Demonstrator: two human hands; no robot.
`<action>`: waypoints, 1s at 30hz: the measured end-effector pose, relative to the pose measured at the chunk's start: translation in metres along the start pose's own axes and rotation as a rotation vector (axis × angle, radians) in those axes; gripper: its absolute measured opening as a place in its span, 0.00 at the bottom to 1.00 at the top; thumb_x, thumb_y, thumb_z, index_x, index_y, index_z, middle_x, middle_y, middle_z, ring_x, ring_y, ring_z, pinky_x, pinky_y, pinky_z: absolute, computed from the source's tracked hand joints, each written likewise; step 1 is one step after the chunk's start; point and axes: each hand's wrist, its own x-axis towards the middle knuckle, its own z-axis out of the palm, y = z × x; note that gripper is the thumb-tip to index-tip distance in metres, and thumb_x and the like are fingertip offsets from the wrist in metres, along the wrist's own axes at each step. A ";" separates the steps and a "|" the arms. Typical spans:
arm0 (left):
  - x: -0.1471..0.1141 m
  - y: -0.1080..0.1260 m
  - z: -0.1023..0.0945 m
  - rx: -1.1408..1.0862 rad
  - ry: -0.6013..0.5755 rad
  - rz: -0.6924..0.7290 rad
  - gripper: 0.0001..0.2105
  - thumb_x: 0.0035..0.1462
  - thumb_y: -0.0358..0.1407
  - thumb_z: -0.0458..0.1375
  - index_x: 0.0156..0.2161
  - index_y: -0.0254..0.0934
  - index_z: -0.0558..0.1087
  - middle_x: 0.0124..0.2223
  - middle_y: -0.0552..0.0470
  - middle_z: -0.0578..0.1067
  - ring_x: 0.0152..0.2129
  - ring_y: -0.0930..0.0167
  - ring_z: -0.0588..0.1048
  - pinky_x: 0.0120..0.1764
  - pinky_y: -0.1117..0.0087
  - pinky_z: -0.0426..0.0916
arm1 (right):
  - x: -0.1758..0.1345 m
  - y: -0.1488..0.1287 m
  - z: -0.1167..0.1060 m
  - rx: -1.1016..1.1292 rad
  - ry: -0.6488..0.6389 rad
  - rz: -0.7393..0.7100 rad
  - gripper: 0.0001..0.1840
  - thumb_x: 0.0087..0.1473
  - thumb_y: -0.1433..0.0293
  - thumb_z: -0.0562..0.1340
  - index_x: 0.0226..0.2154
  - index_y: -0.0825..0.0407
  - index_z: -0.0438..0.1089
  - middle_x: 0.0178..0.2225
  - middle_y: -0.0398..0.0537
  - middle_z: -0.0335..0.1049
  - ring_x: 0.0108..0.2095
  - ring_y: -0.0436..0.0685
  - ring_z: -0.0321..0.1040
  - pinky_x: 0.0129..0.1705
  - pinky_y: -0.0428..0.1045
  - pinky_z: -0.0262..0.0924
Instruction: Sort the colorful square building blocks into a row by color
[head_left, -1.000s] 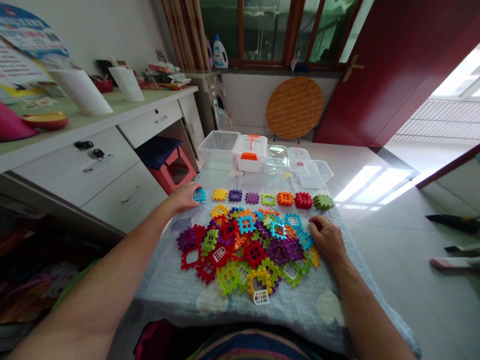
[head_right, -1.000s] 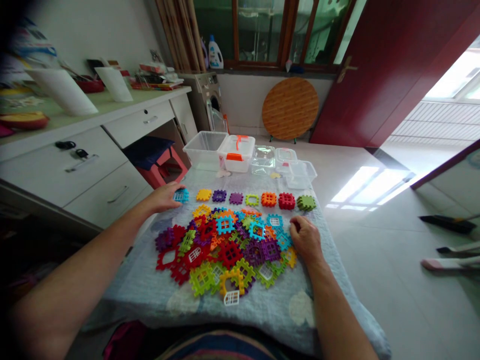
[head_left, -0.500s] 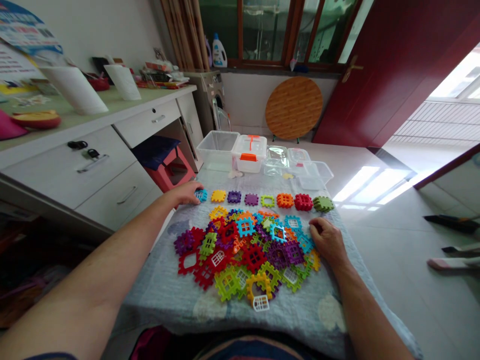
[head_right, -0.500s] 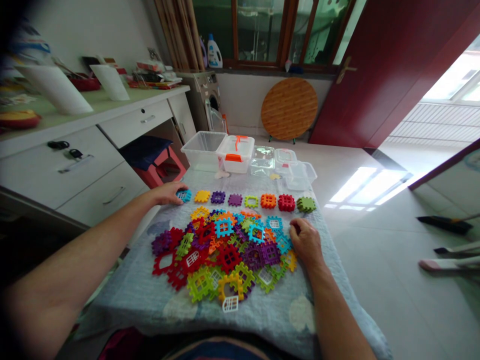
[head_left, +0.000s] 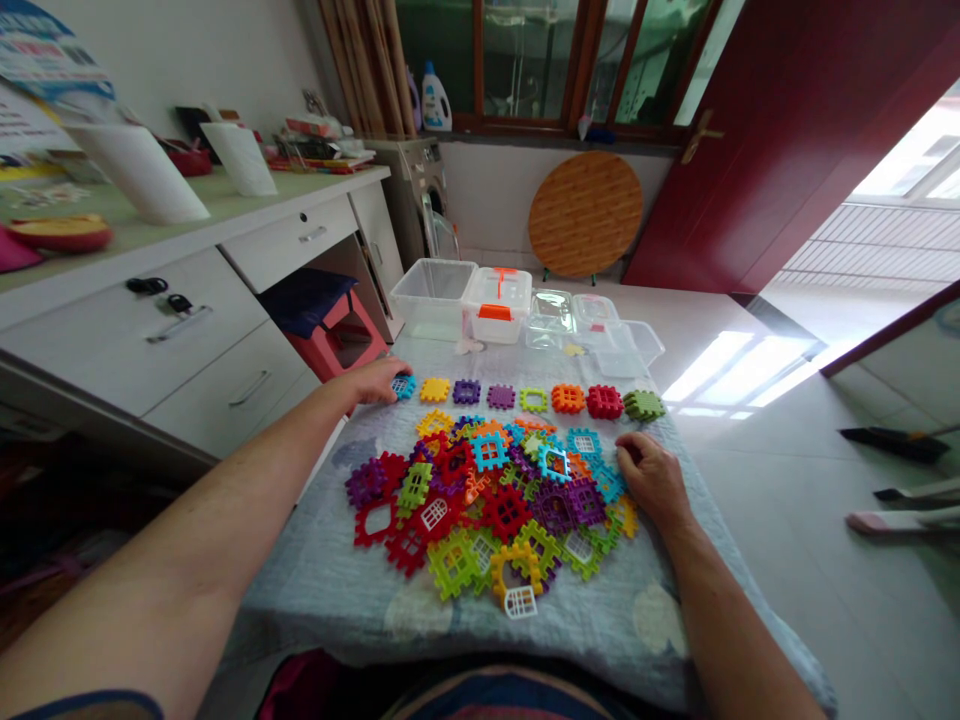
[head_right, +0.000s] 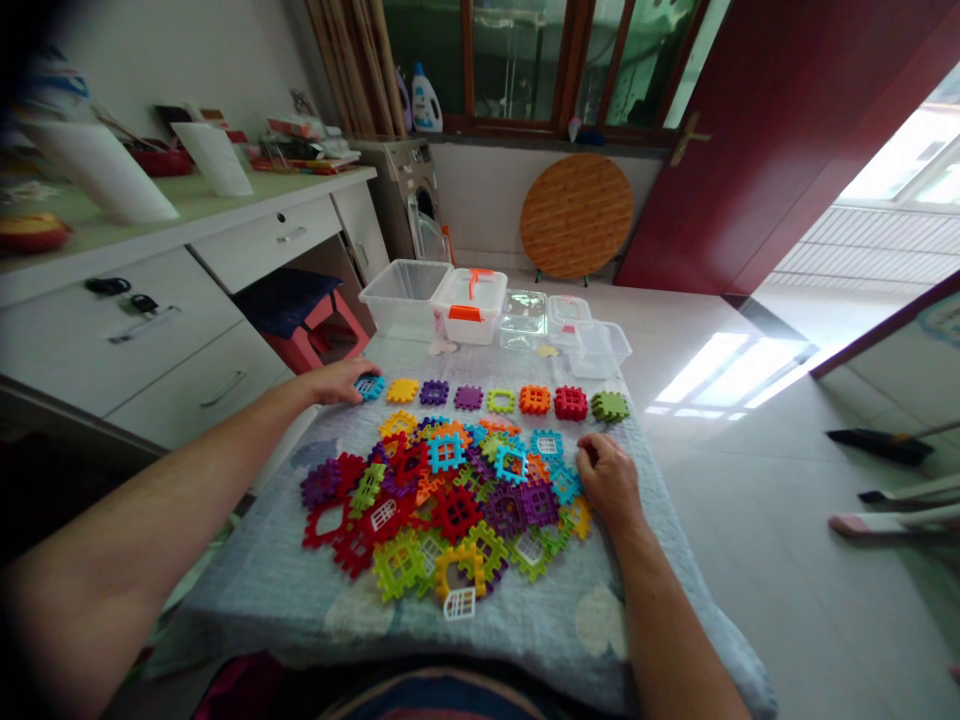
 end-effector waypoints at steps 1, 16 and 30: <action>0.000 0.001 0.000 -0.002 -0.002 -0.002 0.31 0.36 0.33 0.56 0.52 0.34 0.72 0.52 0.44 0.74 0.50 0.61 0.72 0.52 0.68 0.66 | 0.000 0.000 0.000 0.000 0.003 0.000 0.12 0.52 0.63 0.54 0.31 0.50 0.71 0.32 0.50 0.74 0.33 0.58 0.71 0.39 0.52 0.63; -0.065 0.085 -0.015 -0.243 0.315 0.216 0.27 0.53 0.42 0.58 0.58 0.35 0.66 0.60 0.41 0.66 0.58 0.60 0.65 0.61 0.61 0.58 | 0.001 -0.002 0.000 -0.008 0.006 -0.001 0.12 0.51 0.64 0.55 0.30 0.50 0.71 0.32 0.49 0.74 0.33 0.58 0.70 0.39 0.52 0.62; -0.087 0.193 0.037 -0.122 0.341 0.123 0.23 0.50 0.42 0.63 0.52 0.40 0.71 0.46 0.42 0.73 0.44 0.57 0.73 0.48 0.58 0.67 | -0.001 -0.005 0.000 -0.054 0.045 -0.023 0.11 0.51 0.66 0.55 0.30 0.49 0.72 0.31 0.48 0.74 0.32 0.58 0.69 0.39 0.52 0.61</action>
